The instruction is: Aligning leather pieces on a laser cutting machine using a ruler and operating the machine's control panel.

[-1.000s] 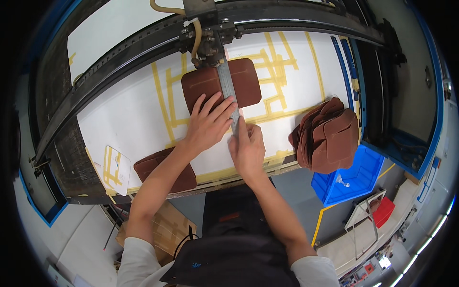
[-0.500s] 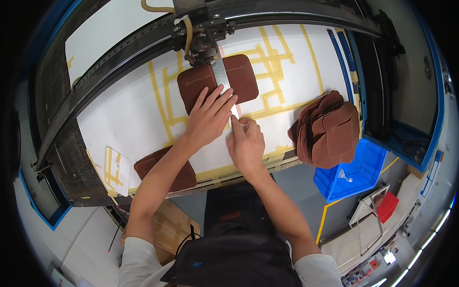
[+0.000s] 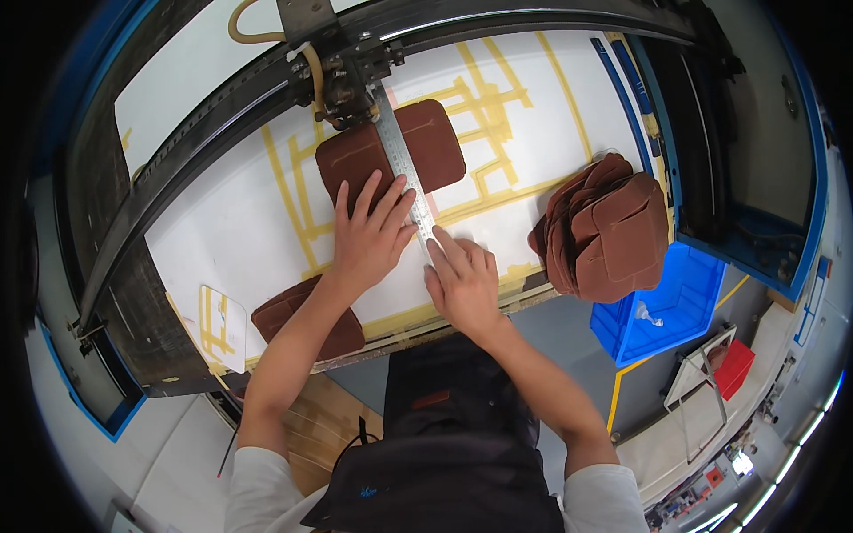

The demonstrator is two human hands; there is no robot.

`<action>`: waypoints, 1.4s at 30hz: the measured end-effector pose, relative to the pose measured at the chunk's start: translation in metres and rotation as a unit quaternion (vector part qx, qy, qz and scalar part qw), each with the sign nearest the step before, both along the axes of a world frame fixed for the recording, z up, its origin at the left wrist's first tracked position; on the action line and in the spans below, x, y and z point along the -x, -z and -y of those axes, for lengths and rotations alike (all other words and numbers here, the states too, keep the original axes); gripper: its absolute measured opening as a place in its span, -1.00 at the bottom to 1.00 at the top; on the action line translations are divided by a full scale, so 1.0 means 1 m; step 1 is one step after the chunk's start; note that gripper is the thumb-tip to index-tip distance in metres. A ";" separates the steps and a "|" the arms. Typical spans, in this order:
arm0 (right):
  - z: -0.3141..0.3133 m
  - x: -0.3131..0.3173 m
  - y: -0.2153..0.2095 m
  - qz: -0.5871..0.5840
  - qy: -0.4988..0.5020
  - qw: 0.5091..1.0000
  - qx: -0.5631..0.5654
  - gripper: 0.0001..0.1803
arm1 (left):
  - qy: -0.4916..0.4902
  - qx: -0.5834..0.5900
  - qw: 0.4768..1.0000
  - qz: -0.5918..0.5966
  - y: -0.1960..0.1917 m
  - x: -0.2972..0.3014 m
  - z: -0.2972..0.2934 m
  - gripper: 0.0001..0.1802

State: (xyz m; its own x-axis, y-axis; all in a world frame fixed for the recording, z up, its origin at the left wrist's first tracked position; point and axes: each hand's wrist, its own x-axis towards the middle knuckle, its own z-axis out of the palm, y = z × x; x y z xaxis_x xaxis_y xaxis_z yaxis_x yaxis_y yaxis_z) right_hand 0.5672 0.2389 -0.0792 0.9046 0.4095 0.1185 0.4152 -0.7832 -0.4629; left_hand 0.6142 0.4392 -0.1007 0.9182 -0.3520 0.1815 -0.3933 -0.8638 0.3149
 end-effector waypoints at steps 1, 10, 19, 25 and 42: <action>0.001 -0.005 0.000 0.001 0.000 1.000 -0.002 -0.54 | -0.013 -0.006 1.000 0.006 0.001 0.004 0.001 -0.45; -0.021 -0.130 0.015 0.077 -0.024 0.997 -0.004 -0.45 | -0.060 -0.001 0.998 -0.004 0.007 0.011 0.015 -0.37; 0.014 -0.134 0.019 0.069 -0.079 0.990 0.097 -0.47 | -0.071 0.005 0.997 0.000 0.008 0.011 0.014 -0.37; -0.018 -0.161 0.015 0.078 -0.042 0.996 0.008 -0.49 | -0.067 0.012 0.998 -0.010 0.006 0.011 0.014 -0.40; 0.015 -0.158 0.023 0.084 -0.089 0.986 0.117 -0.51 | -0.066 0.016 0.998 0.006 0.011 0.013 0.015 -0.40</action>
State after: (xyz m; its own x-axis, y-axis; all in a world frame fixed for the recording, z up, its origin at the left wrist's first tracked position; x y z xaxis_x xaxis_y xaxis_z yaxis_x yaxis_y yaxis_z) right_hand 0.7251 0.2235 -0.1023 0.7917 0.5937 0.1441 0.6109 -0.7682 -0.1916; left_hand 0.6014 0.4238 -0.1118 0.9541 -0.2220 0.2008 -0.2802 -0.8982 0.3387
